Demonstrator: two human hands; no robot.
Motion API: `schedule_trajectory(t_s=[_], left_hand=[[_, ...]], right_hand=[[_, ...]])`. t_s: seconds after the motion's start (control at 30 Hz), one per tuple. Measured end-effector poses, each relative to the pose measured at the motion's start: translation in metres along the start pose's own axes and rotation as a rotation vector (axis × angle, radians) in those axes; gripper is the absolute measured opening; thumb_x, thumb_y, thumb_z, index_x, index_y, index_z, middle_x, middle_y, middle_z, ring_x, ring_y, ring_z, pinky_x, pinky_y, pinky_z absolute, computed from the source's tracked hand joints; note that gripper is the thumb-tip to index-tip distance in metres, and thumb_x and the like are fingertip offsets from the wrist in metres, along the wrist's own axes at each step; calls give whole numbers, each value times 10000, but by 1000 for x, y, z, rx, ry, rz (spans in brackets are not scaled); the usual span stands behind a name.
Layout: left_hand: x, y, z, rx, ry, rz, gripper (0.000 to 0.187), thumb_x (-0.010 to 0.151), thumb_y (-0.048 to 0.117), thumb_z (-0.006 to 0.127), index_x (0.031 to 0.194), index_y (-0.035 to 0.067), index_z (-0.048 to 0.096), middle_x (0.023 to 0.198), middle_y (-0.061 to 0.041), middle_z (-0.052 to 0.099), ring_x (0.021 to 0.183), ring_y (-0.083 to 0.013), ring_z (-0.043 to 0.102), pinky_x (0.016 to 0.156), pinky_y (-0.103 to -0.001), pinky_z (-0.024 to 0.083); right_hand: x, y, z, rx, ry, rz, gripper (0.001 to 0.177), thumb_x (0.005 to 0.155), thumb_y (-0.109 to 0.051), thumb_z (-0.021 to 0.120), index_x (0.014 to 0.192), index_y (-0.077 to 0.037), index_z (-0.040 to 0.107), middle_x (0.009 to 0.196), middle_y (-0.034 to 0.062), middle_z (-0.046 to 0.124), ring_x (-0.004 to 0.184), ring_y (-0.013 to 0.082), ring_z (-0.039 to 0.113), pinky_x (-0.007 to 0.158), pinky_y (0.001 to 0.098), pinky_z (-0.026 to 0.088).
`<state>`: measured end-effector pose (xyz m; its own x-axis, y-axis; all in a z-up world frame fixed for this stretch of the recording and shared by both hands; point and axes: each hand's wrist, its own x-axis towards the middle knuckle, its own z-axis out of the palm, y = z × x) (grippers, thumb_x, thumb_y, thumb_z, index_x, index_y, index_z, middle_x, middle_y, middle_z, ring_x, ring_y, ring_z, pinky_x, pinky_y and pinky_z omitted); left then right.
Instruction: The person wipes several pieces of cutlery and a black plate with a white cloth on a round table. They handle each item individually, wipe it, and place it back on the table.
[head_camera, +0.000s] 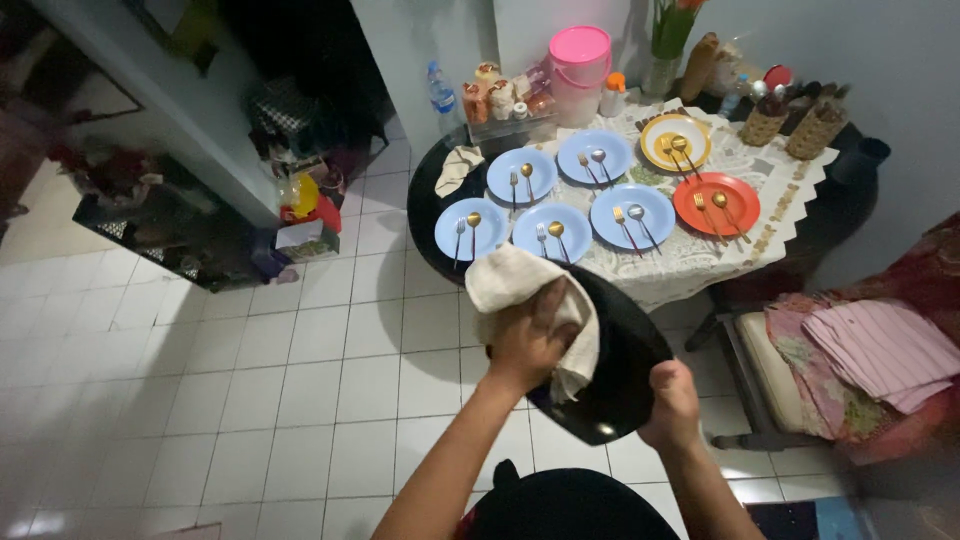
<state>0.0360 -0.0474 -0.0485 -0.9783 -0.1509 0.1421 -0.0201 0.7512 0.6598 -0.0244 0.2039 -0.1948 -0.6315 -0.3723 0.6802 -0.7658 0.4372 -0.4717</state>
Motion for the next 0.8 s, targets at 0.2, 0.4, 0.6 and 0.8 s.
schedule_trajectory(t_s=[0.2, 0.4, 0.6, 0.8], left_hand=[[-16, 50, 30, 72, 84, 323, 615, 970, 513, 477, 1439, 115, 481, 1328, -239, 620, 1217, -464, 571, 1055, -564, 383], [-38, 15, 44, -23, -254, 320, 570, 1024, 566, 391, 1536, 319, 420, 1571, -218, 431, 1425, -415, 411, 1202, -476, 240], [13, -7, 14, 392, 276, 393, 619, 944, 498, 590, 1509, 321, 411, 870, -131, 722, 816, -358, 737, 758, -523, 526], [-5, 61, 9, -291, 33, 113, 424, 1072, 426, 324, 1111, 174, 664, 910, -135, 728, 882, -389, 729, 789, -457, 559]], right_hand=[[31, -13, 9, 561, -68, 602, 672, 1042, -617, 275, 551, -163, 336, 508, -63, 321, 488, 70, 286, 428, 373, 181], [44, -46, -52, 493, 210, 894, 802, 1046, -710, 272, 1013, -15, 671, 969, 58, 645, 947, 141, 534, 893, 354, 487], [-29, -6, -18, 888, 260, 749, 574, 1008, -616, 588, 634, -196, 473, 508, -74, 433, 396, 51, 384, 385, 203, 336], [-42, -37, -3, 736, 230, 803, 654, 1012, -614, 540, 567, -138, 476, 482, -27, 384, 398, 98, 402, 383, 252, 377]])
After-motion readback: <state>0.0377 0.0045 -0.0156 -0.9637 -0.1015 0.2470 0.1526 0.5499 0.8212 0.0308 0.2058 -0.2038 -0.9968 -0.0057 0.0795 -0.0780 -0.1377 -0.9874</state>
